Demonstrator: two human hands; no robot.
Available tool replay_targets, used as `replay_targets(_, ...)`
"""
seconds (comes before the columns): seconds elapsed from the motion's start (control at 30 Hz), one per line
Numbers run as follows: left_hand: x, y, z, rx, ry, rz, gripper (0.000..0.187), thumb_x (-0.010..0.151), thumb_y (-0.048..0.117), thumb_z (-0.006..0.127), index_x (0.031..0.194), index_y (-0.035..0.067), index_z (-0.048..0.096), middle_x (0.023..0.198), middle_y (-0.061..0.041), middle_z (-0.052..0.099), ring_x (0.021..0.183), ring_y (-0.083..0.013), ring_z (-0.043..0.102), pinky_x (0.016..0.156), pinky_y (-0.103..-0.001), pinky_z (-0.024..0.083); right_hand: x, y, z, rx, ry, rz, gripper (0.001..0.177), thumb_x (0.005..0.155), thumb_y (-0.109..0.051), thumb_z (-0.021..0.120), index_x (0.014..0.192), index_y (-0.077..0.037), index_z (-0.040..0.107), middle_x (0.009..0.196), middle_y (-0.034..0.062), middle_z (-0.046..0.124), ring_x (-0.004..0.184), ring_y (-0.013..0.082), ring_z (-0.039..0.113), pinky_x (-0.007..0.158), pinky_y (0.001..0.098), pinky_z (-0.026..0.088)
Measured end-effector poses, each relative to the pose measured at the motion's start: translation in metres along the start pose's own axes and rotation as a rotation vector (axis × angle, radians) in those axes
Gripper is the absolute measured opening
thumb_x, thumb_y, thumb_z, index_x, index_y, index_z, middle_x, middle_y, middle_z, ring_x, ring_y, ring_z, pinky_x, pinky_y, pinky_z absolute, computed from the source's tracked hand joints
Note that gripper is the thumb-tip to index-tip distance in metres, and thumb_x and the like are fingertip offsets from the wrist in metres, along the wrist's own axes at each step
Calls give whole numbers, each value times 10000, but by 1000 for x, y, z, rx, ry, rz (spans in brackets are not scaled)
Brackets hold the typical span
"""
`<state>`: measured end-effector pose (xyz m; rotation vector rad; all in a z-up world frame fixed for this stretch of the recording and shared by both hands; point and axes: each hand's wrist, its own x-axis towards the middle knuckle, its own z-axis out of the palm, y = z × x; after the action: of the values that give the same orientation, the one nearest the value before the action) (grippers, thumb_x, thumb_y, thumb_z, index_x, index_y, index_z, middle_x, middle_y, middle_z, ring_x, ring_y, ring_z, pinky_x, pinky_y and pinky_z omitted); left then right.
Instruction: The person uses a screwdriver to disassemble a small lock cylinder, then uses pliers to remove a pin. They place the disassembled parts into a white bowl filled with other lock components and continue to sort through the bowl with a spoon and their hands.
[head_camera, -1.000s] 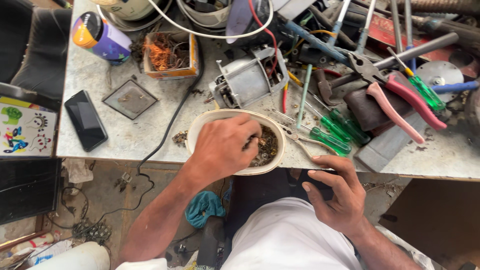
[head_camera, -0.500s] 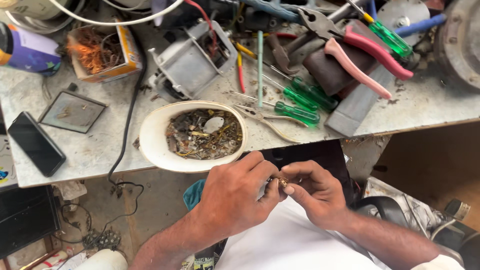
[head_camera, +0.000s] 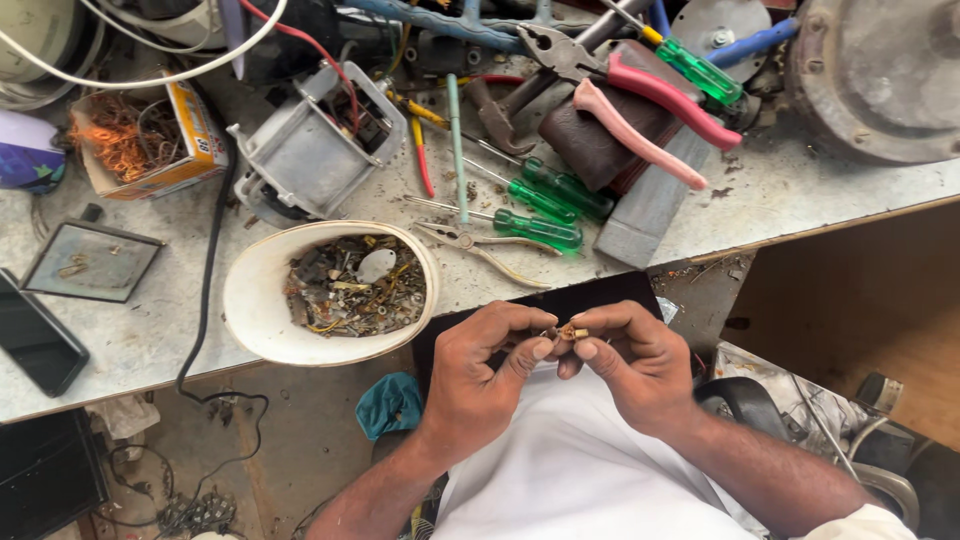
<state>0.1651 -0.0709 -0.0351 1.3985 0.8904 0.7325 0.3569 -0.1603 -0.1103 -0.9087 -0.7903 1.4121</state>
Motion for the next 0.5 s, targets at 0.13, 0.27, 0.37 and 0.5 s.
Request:
replay_targets(0.13, 6, -8, 9, 108, 66, 13, 177, 1011, 90, 685, 1177, 27, 691, 983, -97, 774, 898, -158, 793, 753, -270, 634, 3, -5, -10, 4, 40, 14, 208, 1034, -24, 610, 1228, 41, 572, 1113, 207, 714, 974, 221, 731, 853, 387, 641)
replay_targets(0.27, 40, -11, 13, 573, 252, 302, 204, 1000, 17, 687, 1203, 30, 680, 1063, -119, 747, 942, -243, 774, 788, -333, 613, 9, -6, -15, 64, 58, -34, 189, 1038, 5, 607, 1222, 33, 571, 1104, 211, 706, 957, 218, 721, 845, 376, 631)
replay_targets(0.37, 63, -9, 12, 779, 312, 475, 267, 969, -12, 688, 1233, 13, 653, 1218, -160, 715, 1054, -312, 741, 867, -377, 609, 15, -6, -16, 118, 67, -60, 172, 1036, 22, 610, 1203, 19, 570, 1097, 215, 708, 944, 223, 723, 829, 367, 627)
replay_targets(0.5, 59, -2, 16, 837, 323, 565, 339, 953, -38, 673, 1285, 12, 627, 1371, -218, 635, 1221, -354, 678, 987, -411, 602, 17, -5, -17, 192, 81, -46, 155, 1028, 37, 623, 1171, 11, 571, 1089, 224, 713, 935, 231, 721, 811, 363, 619)
